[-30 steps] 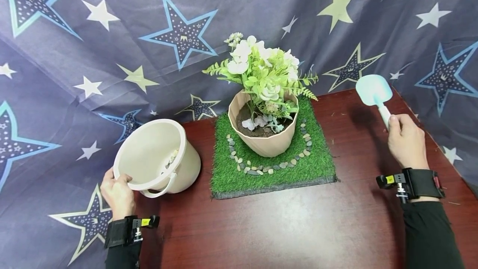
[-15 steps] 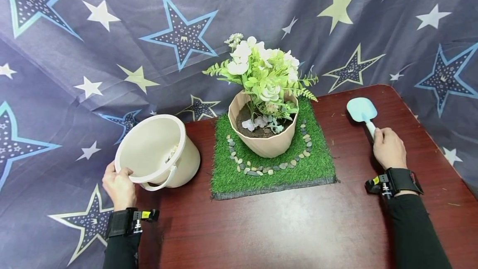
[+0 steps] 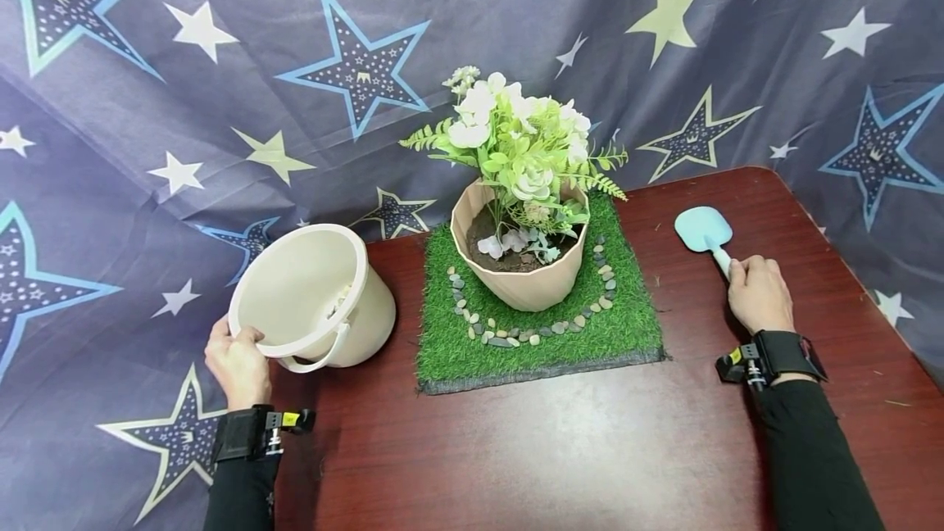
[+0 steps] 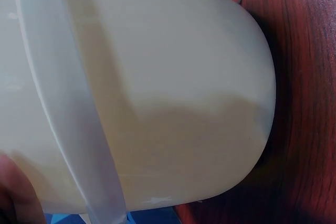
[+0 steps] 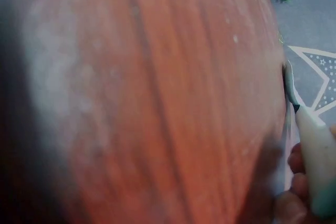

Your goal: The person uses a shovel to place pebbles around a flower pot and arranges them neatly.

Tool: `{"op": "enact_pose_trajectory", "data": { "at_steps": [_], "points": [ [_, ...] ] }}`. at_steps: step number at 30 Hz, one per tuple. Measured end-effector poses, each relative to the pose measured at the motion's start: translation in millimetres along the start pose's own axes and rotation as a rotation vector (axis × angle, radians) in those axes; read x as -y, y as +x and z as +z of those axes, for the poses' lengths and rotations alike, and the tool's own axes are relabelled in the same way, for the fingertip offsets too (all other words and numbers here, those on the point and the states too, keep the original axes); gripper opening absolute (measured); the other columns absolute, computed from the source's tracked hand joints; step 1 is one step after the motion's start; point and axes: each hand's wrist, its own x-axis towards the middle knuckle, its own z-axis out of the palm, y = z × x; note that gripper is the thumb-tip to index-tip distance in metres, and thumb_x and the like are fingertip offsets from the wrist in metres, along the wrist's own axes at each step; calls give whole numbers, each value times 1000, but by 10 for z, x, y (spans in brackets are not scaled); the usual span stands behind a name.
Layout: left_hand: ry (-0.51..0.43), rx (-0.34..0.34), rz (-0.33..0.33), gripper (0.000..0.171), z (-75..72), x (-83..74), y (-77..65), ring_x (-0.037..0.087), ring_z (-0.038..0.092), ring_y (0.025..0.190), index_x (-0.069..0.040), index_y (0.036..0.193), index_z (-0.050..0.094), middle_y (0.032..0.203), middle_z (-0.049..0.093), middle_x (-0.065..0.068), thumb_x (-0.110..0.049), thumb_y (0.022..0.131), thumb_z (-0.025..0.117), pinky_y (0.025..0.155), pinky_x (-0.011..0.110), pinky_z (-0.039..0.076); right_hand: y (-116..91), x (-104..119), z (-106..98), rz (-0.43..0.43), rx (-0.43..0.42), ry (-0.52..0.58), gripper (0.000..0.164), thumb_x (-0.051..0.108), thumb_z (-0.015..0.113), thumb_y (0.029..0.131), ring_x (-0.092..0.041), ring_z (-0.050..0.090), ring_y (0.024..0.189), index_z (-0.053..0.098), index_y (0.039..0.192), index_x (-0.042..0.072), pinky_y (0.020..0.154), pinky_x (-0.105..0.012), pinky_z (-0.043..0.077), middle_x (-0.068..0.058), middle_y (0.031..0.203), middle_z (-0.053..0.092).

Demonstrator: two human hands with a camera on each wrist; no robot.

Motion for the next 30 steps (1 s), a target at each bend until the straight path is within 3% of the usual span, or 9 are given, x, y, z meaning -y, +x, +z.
{"op": "enact_pose_trajectory", "data": {
  "at_steps": [15,23,27,30],
  "points": [
    [27,11,10,61,-11,-19,-12,32,58,125,0,137,64,132,68,24,1,77,53,103,37,40,-20,102,-80,199,52,-120,52,44,42,106,-54,58,102,59,113,-5,66,-57,44,-34,109,61],
    [14,7,7,61,-9,-19,-18,32,58,122,-1,137,65,131,68,23,2,78,52,99,29,40,-44,86,-89,200,16,-111,53,47,48,103,-53,60,99,63,108,-3,61,-52,42,-34,110,65],
    [2,12,7,61,-10,-10,-8,31,58,120,-1,137,65,131,68,23,2,78,52,93,22,37,-50,109,-108,192,26,-109,53,47,48,103,-52,60,98,63,109,-3,62,-52,42,-33,110,65],
    [-1,16,6,61,-16,-3,-1,31,58,120,-1,137,65,131,68,23,2,78,52,94,22,37,-49,125,-117,194,36,-112,52,47,48,104,-52,59,98,63,110,-3,62,-52,42,-33,109,65]
  ]
}}
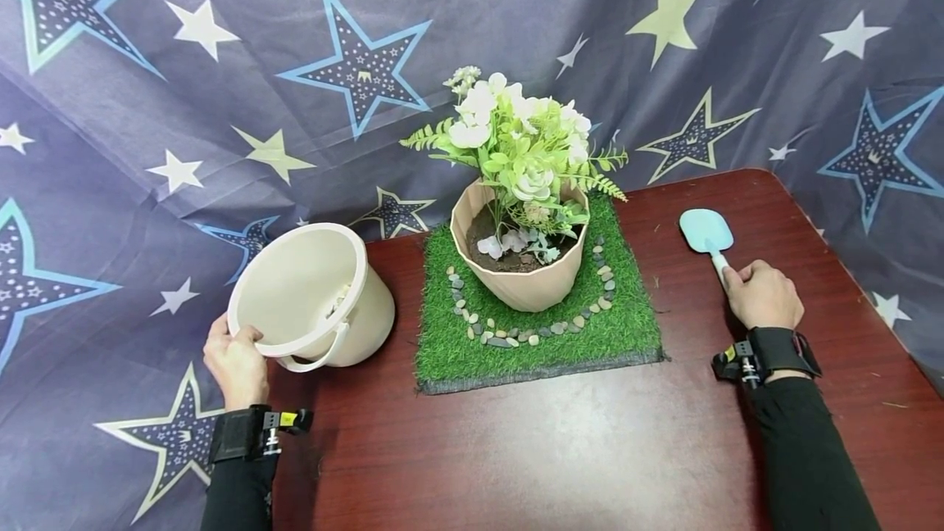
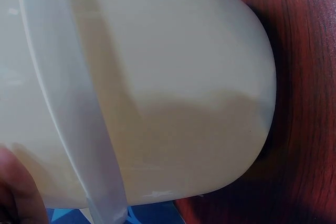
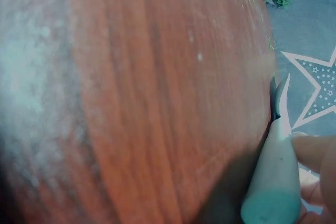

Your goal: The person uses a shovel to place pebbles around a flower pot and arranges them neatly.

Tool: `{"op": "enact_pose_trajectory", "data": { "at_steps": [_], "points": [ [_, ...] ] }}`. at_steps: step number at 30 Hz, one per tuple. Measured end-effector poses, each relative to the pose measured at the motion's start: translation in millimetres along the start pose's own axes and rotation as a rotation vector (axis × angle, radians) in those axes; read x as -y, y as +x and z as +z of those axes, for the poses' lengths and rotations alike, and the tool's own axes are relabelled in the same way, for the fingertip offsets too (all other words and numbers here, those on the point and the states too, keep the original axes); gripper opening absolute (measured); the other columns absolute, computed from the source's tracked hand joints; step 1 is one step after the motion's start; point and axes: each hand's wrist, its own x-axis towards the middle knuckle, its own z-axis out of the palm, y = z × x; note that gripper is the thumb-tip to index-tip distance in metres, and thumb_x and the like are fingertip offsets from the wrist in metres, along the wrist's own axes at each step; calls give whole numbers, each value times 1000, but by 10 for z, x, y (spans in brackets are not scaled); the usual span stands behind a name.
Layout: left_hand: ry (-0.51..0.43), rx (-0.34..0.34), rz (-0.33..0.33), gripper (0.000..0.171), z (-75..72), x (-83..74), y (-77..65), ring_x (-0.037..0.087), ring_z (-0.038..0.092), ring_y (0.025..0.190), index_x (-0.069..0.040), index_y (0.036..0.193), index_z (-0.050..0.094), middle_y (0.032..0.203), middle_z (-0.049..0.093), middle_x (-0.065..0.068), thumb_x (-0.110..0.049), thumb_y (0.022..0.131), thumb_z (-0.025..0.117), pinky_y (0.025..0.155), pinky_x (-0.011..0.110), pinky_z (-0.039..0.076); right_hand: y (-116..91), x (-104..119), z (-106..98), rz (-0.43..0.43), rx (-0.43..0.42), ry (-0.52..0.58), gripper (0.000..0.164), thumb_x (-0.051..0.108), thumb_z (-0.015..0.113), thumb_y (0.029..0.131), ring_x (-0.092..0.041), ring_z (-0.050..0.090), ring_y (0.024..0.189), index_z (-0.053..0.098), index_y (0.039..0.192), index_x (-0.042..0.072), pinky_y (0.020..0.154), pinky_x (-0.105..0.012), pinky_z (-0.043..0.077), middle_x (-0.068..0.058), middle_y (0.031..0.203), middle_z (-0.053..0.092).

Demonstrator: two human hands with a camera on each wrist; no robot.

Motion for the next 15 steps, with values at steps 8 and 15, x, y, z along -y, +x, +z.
{"op": "enact_pose_trajectory", "data": {
  "at_steps": [8,15],
  "points": [
    [1,6,-8,62,-1,-6,-6,31,57,121,-2,139,63,132,68,23,2,78,51,97,27,38,8,-25,4,-28,-1,2,47,43,46,106,-52,58,96,60,112,-1,64,-53,40,-32,107,62],
    [-3,2,-13,62,8,-21,-9,30,58,119,-1,138,64,131,68,22,3,78,51,91,20,37,30,-44,-9,-27,6,3,49,45,46,106,-53,57,98,60,115,-1,65,-56,41,-32,108,62]
  ]
}}
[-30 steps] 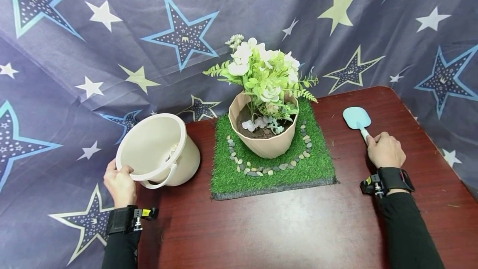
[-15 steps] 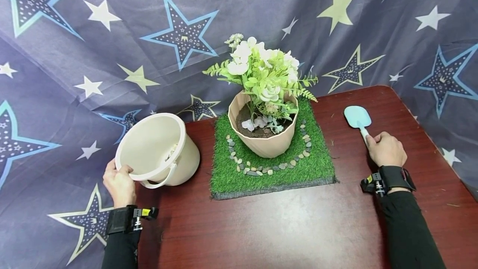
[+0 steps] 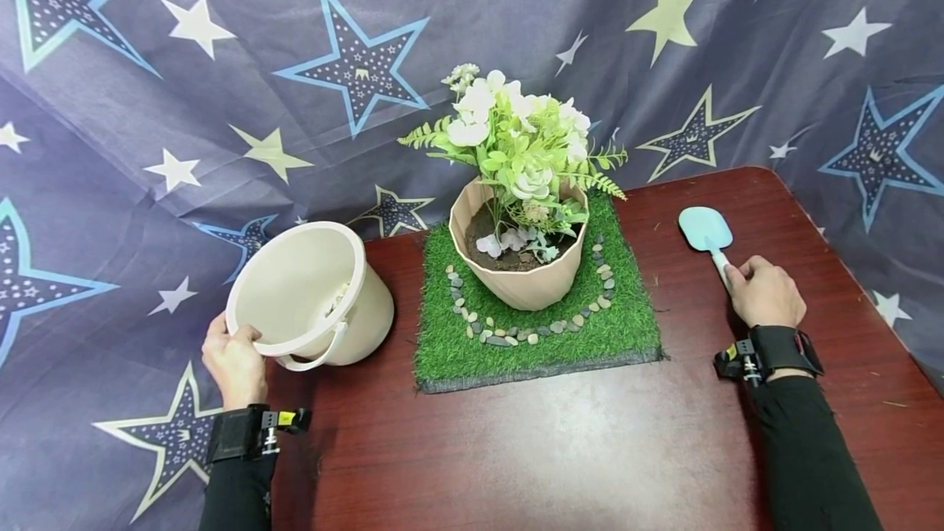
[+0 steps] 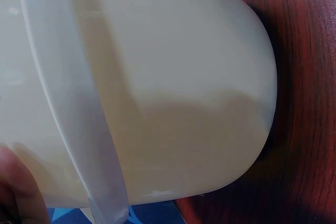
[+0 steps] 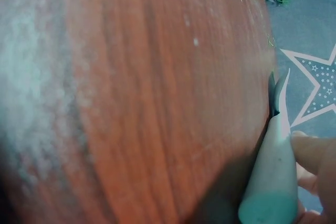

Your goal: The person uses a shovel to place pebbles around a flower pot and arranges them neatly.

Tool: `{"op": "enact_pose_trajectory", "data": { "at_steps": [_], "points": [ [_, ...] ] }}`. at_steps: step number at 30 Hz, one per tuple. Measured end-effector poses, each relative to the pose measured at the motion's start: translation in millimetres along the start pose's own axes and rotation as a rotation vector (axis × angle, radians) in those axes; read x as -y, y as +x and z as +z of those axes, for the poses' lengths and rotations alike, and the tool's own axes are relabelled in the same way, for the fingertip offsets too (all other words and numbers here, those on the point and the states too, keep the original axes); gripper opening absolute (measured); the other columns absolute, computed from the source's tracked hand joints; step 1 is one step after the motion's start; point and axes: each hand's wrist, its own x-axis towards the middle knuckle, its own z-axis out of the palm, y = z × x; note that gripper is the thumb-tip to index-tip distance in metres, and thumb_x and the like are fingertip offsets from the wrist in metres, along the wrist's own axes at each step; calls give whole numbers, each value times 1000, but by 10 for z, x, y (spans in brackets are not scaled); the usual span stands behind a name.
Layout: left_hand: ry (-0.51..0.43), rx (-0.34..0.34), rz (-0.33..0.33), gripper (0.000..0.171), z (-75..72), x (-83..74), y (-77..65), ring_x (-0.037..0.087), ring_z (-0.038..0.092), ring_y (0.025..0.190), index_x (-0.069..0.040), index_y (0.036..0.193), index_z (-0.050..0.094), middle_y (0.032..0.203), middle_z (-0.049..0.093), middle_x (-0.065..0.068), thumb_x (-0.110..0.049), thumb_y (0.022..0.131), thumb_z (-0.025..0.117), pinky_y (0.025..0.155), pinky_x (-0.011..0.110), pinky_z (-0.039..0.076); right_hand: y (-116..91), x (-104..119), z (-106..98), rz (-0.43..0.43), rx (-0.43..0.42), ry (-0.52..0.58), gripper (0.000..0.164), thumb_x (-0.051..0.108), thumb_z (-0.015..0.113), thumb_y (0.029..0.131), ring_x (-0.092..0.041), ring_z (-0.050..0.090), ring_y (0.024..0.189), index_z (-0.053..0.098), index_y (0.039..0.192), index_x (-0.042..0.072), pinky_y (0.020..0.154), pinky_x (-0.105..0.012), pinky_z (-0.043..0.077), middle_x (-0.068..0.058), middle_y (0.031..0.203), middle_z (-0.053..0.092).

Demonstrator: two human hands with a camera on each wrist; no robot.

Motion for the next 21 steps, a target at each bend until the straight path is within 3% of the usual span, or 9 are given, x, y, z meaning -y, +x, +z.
{"op": "enact_pose_trajectory", "data": {
  "at_steps": [9,14,17,21],
  "points": [
    [-2,-13,-13,61,10,-3,14,29,57,123,-2,137,65,133,68,20,2,78,52,92,21,38,-10,-4,20,-3,-20,14,51,47,46,105,-50,57,94,61,115,-1,62,-50,39,-31,104,63],
    [-27,-8,-7,62,28,-7,6,30,57,123,-2,137,65,133,68,22,2,77,52,90,19,37,-30,-11,38,-5,-48,26,48,41,49,105,-51,58,91,62,112,-5,61,-48,39,-33,101,64],
    [-8,-3,-11,62,7,-1,5,31,57,124,-3,138,64,134,67,21,2,78,52,94,24,39,-36,-13,67,-23,-65,41,45,37,50,106,-50,59,89,62,114,-6,60,-47,38,-32,98,63],
    [87,85,-12,62,-67,13,11,29,57,126,-8,146,57,141,64,19,-4,85,51,98,31,42,-49,-23,82,-41,-72,72,47,36,48,106,-50,58,92,61,124,-6,65,-50,40,-32,102,62]
  ]
}}
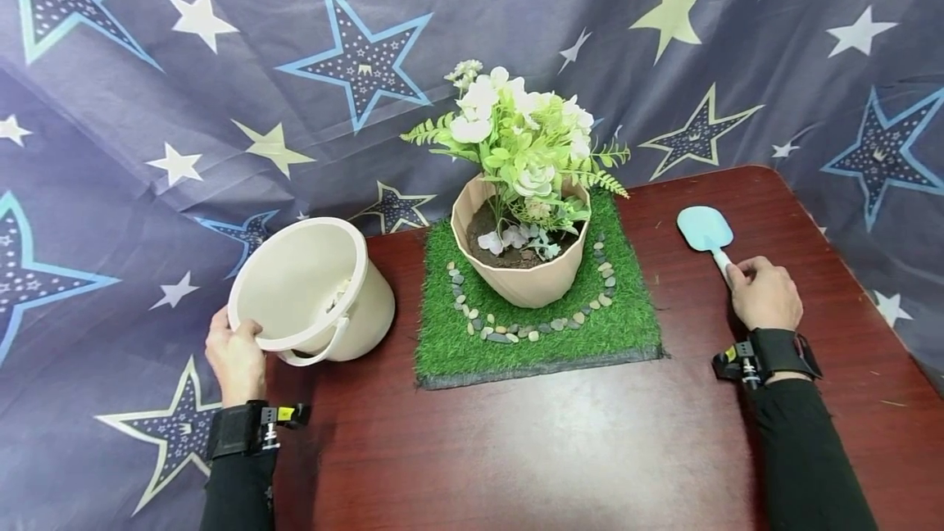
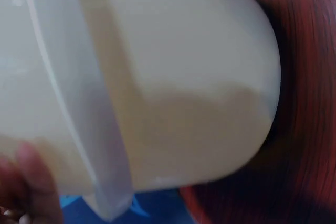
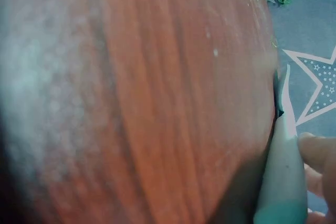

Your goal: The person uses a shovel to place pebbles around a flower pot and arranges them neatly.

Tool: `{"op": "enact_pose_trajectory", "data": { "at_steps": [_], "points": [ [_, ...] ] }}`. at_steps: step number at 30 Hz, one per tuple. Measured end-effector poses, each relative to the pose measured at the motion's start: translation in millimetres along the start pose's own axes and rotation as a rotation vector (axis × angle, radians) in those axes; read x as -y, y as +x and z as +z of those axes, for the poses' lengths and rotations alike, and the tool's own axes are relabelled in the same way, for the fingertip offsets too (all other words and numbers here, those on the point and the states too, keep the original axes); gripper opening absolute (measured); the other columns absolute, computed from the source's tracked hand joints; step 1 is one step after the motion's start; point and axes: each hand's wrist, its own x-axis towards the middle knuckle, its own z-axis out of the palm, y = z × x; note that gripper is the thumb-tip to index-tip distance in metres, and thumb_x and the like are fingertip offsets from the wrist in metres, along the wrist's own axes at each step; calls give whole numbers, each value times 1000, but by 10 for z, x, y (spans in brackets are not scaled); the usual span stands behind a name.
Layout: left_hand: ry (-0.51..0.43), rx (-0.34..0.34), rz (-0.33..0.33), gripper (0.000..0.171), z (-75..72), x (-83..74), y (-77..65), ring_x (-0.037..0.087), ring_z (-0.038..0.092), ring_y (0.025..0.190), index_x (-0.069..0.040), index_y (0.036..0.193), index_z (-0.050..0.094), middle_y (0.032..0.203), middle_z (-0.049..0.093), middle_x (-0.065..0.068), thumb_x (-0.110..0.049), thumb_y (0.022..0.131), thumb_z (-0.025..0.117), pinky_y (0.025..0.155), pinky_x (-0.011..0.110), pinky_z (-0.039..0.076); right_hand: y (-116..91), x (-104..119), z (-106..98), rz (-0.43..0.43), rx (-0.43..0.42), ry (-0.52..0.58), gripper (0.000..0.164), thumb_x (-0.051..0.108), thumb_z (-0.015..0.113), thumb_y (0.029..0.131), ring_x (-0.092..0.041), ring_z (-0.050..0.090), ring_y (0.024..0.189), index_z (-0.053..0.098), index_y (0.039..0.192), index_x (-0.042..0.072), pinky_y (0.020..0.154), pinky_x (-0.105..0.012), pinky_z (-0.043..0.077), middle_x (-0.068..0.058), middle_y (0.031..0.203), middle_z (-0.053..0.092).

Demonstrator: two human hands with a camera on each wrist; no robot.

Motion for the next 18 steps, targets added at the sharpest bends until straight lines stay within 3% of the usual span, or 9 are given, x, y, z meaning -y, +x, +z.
{"op": "enact_pose_trajectory", "data": {
  "at_steps": [4,6,9,12,15,18],
  "points": [
    [92,138,-2,57,-133,5,-21,31,61,110,-18,158,43,143,60,20,-24,101,43,85,28,48,-31,-22,-46,-9,3,54,59,41,40,108,-56,53,106,56,136,-8,82,-64,41,-38,121,57],
    [152,135,64,58,-209,-11,-44,34,58,107,-24,162,36,139,58,21,-34,104,40,85,33,46,-51,-10,-101,-18,-11,68,63,43,38,107,-58,48,114,52,141,-9,86,-70,37,-40,127,52],
    [253,41,264,66,-311,-94,-105,40,49,124,-31,165,27,145,51,20,-44,103,45,100,54,38,-82,59,-221,-44,-49,39,68,48,39,106,-61,39,122,45,151,-3,88,-74,33,-41,137,44],
    [327,-69,496,78,-357,-225,-209,42,30,149,-31,166,23,164,36,15,-55,97,52,116,65,24,-126,201,-352,-96,-107,-23,75,55,41,104,-60,32,131,35,160,6,97,-75,30,-39,147,37],
    [371,-80,655,90,-338,-387,-373,39,13,160,-25,167,22,173,20,7,-73,94,45,125,64,8,-179,365,-459,-202,-173,-64,81,62,41,101,-55,25,146,31,163,11,117,-71,19,-33,159,32],
    [409,-42,733,99,-275,-526,-552,39,5,161,-22,167,21,175,12,4,-85,91,33,126,62,-1,-236,543,-536,-331,-208,-88,86,70,43,98,-46,13,157,32,163,14,124,-69,1,-24,167,26]
  ]
}}
